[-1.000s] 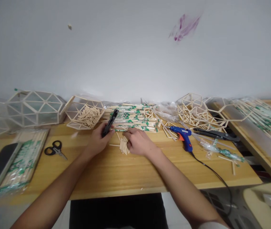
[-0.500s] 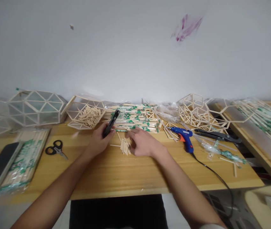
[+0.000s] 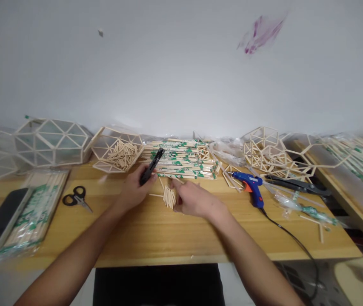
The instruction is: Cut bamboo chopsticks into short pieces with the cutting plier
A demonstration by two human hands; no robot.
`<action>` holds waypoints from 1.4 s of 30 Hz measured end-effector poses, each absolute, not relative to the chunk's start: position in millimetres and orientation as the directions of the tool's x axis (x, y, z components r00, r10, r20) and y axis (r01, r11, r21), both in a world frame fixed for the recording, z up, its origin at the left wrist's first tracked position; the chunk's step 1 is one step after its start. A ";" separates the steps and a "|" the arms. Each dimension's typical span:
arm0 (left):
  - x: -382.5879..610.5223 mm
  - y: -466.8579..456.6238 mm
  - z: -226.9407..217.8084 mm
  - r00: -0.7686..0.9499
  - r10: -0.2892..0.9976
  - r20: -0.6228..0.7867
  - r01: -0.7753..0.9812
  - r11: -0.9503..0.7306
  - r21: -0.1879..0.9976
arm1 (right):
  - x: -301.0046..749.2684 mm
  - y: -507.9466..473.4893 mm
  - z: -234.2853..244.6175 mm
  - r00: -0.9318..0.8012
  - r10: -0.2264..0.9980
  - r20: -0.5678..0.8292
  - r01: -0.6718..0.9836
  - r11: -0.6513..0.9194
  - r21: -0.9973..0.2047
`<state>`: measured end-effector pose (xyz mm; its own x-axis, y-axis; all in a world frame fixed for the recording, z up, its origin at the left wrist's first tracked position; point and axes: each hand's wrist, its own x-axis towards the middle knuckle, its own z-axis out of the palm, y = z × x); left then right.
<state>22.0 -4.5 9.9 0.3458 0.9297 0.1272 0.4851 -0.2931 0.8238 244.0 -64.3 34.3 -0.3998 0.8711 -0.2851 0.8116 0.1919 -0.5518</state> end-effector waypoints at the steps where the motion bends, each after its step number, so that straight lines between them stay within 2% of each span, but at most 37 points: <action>1: 22.3 -4.7 10.2 0.343 0.931 0.127 0.490 -0.292 0.821 | 243.0 -64.0 34.3 -0.409 0.869 -0.279 0.801 0.196 -0.565; 6: 23.9 -5.2 11.5 0.356 0.926 0.124 0.498 -0.301 0.813 | 239.7 -62.7 32.6 -0.451 0.857 -0.248 0.768 0.232 -0.596; 14: 23.0 -4.6 9.5 0.367 0.920 0.135 0.478 -0.311 0.822 | 237.2 -64.3 28.3 -0.428 0.888 -0.168 0.823 0.306 -0.478; 32: 23.8 -3.9 5.5 0.388 0.909 0.153 0.474 -0.339 0.812 | 243.2 -56.7 29.9 -0.456 0.887 -0.078 0.759 0.341 -0.555; 37: 24.3 -4.7 6.9 0.390 0.908 0.152 0.497 -0.346 0.796 | 245.6 -55.3 24.3 -0.508 0.861 0.003 0.692 0.411 -0.594; 42: 23.7 -5.0 7.4 0.392 0.906 0.157 0.503 -0.354 0.788 | 247.5 -54.1 22.9 -0.548 0.836 -0.028 0.674 0.421 -0.607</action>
<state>23.7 -5.0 7.4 0.3924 0.9063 0.1567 0.5033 -0.3542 0.7882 247.5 -54.1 22.9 -0.5477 0.8362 -0.0283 0.6743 0.4212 -0.6066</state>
